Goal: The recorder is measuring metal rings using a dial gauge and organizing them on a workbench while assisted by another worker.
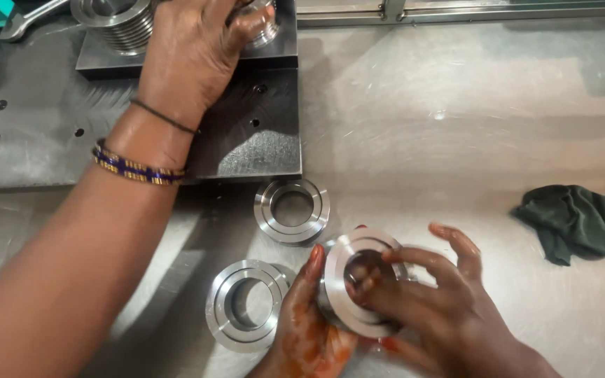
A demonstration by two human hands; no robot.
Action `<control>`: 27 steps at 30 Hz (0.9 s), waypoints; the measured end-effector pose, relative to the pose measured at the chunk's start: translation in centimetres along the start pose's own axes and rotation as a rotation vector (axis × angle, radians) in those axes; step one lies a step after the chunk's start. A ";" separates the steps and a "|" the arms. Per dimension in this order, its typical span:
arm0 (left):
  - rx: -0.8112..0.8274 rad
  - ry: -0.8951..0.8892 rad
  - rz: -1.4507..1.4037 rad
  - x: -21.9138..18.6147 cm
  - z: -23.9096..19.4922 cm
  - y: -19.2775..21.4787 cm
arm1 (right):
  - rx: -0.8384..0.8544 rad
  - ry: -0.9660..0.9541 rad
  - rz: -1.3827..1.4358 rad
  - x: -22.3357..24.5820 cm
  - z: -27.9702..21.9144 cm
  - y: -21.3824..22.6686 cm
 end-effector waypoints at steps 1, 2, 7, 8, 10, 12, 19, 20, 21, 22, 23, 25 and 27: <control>0.055 0.096 -0.072 -3.1 -2.5 1.1 | 0.105 -0.018 -0.028 -0.5 0.7 -0.6; 0.111 0.188 -0.148 -5.7 -5.1 3.1 | 0.208 -0.039 -0.060 -1.0 1.2 -1.1; 0.413 0.647 -0.562 -7.3 -8.9 -1.9 | 0.228 -0.236 -0.188 -4.6 0.8 0.1; 0.479 0.746 -0.639 -7.4 -11.4 -4.0 | 0.220 -0.288 -0.271 -5.3 0.9 0.5; 0.434 0.607 -0.303 -7.1 -10.0 -2.8 | 0.198 -0.332 -0.403 -6.0 1.2 1.0; 0.371 0.458 0.033 -7.3 -8.3 -1.5 | 0.169 -0.364 -0.539 -6.5 1.4 1.8; 0.658 0.432 0.215 -7.2 -8.5 -3.1 | -0.166 -0.398 -0.475 -4.3 1.7 5.3; 0.673 0.404 0.186 -7.7 -8.6 -3.5 | -0.140 -0.398 -0.417 -4.5 1.7 4.8; 0.673 0.399 0.182 -8.3 -9.9 -4.9 | -0.142 -0.401 -0.423 -4.3 1.8 4.8; 0.546 0.337 0.139 -9.5 -10.4 -5.5 | -0.147 -0.448 -0.287 -4.7 1.6 4.5; 0.419 0.277 0.097 -10.6 -11.1 -5.9 | -0.152 -0.492 -0.150 -5.1 1.5 4.1; 0.405 0.252 -0.037 -11.2 -10.7 -4.9 | -0.139 -0.563 -0.004 -6.0 0.8 3.6; 0.391 0.235 -0.158 -11.4 -9.4 -3.0 | -0.119 -0.629 0.156 -6.6 0.3 2.8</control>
Point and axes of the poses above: each hand's wrist, its own z-axis towards the middle knuckle, its own y-axis out of the back of the hand, x = y × z, the point moved 10 cm from there along z, towards the middle knuckle, and after that the axes turned 15 degrees about z, right-handed, at the moved point
